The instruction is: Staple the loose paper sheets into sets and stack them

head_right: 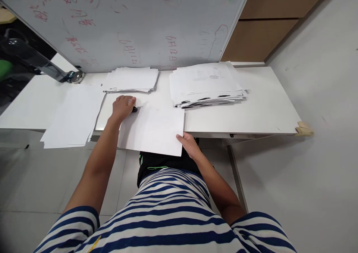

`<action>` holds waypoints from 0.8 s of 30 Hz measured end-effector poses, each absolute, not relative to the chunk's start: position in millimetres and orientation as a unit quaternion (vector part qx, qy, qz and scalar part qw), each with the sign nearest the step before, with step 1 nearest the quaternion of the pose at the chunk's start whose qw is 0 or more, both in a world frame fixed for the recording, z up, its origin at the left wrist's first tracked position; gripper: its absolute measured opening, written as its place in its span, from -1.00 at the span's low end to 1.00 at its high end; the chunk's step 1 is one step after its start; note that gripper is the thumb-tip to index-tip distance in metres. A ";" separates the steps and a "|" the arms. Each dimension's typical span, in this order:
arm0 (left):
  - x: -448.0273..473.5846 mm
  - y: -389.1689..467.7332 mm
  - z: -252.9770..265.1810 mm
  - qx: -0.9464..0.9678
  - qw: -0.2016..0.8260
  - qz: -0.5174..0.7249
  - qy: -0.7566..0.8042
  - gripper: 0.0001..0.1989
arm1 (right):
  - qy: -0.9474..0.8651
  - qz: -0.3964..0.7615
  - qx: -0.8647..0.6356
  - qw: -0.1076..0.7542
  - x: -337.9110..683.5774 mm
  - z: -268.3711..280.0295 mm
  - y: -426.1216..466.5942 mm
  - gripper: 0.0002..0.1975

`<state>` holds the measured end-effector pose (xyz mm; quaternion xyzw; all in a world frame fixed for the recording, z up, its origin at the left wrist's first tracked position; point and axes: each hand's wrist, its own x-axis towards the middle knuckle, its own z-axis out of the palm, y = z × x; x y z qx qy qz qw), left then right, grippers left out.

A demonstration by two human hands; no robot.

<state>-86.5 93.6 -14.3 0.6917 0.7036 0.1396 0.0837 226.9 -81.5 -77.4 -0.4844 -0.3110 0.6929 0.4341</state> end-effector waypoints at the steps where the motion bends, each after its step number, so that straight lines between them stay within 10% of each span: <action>1: -87.6 94.6 -15.1 0.697 0.089 0.136 0.699 -0.52 | -0.306 0.696 -0.490 0.426 225.7 -79.0 -83.8 -0.54; 16: -82.7 95.2 -23.4 0.748 0.069 0.067 0.656 -0.53 | -0.292 0.673 -0.527 0.429 223.5 -91.7 -91.6 -0.55; 24: -106.7 91.2 -13.5 0.698 0.085 0.310 0.639 -0.45 | -0.353 0.629 -0.523 0.455 222.3 -72.4 -88.9 -0.53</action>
